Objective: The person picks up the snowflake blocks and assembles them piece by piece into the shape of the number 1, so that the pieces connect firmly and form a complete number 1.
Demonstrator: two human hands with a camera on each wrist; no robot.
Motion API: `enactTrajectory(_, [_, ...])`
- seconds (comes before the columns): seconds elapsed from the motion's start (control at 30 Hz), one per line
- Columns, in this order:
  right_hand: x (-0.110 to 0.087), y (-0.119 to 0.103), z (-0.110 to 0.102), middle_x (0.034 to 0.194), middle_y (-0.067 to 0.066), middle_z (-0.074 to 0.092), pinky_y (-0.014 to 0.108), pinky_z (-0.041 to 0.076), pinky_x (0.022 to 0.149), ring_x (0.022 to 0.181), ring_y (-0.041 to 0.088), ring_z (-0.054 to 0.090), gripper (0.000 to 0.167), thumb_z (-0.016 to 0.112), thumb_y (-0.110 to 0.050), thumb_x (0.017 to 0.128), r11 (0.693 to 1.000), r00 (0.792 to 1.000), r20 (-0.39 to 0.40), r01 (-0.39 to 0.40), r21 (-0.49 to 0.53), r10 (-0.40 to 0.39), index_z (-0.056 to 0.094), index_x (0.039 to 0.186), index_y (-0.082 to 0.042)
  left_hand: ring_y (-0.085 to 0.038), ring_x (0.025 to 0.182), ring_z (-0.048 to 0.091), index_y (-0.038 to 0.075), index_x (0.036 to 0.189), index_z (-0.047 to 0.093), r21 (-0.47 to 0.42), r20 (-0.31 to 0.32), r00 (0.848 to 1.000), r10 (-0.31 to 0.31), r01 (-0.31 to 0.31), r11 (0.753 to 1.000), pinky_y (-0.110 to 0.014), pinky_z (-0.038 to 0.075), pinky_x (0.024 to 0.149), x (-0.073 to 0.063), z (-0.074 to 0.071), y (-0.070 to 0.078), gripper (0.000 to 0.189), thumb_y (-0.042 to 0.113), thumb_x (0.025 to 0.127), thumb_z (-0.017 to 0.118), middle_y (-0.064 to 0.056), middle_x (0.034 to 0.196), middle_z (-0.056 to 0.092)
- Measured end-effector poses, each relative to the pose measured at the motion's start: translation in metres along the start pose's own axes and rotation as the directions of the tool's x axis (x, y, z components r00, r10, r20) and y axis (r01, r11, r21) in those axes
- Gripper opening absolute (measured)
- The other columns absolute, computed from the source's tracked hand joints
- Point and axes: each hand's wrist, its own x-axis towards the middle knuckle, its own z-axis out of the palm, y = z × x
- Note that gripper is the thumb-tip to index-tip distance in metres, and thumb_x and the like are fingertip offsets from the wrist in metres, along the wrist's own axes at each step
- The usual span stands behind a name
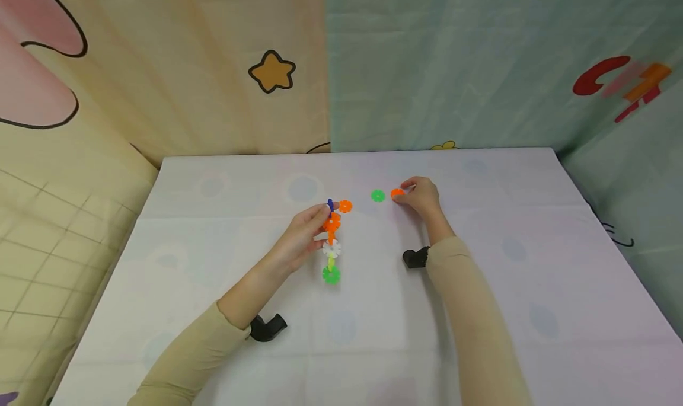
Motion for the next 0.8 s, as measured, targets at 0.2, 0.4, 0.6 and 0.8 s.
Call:
enactTrajectory(0.2, [0.000, -0.003, 0.000, 0.099, 0.015, 0.051, 0.031, 0.037, 0.072, 0.087, 0.027, 0.045, 0.037, 0.074, -0.016, 0.080, 1.000, 1.000, 0.004, -0.016, -0.023, 0.016, 0.059, 0.109, 0.002, -0.018, 0.097, 0.049, -0.001, 0.134, 0.045, 0.000, 0.005, 1.000, -0.017, 0.017, 1.000, -0.030, 0.048, 0.078, -0.001, 0.001, 0.001, 0.043, 0.026, 0.100, 0.045, -0.007, 0.108, 0.054])
enactTrajectory(0.4, [0.000, -0.003, 0.000, 0.095, 0.014, 0.050, 0.030, 0.038, 0.069, 0.083, 0.026, 0.045, 0.034, 0.074, -0.013, 0.079, 1.000, 1.000, -0.001, -0.005, 0.004, 0.005, 0.055, 0.104, 0.001, -0.020, 0.099, 0.051, 0.001, 0.136, 0.044, -0.010, 0.010, 0.999, -0.031, 0.031, 0.999, -0.030, 0.048, 0.079, -0.001, 0.000, 0.000, 0.045, 0.027, 0.099, 0.046, -0.009, 0.114, 0.055])
enactTrajectory(0.6, [-0.004, -0.002, -0.001, 0.089, 0.011, 0.055, 0.020, 0.046, 0.064, 0.067, 0.010, 0.054, 0.032, 0.069, -0.007, 0.083, 0.990, 0.999, 0.040, 0.002, 0.138, -0.007, 0.053, 0.108, 0.004, -0.019, 0.095, 0.051, 0.003, 0.133, 0.048, 0.000, 0.027, 0.999, -0.027, 0.027, 1.000, -0.026, 0.046, 0.071, 0.000, -0.001, -0.004, 0.042, 0.026, 0.098, 0.049, -0.008, 0.113, 0.055])
enactTrajectory(0.8, [-0.011, -0.006, -0.005, 0.085, 0.002, 0.061, 0.020, 0.048, 0.067, 0.065, 0.006, 0.058, 0.040, 0.068, -0.015, 0.086, 0.976, 0.993, 0.118, -0.037, 0.213, 0.011, 0.053, 0.119, 0.002, -0.020, 0.097, 0.050, 0.007, 0.131, 0.051, 0.013, 0.042, 0.999, -0.029, 0.028, 1.000, -0.024, 0.044, 0.067, 0.000, 0.000, -0.005, 0.038, 0.026, 0.098, 0.049, -0.014, 0.124, 0.052])
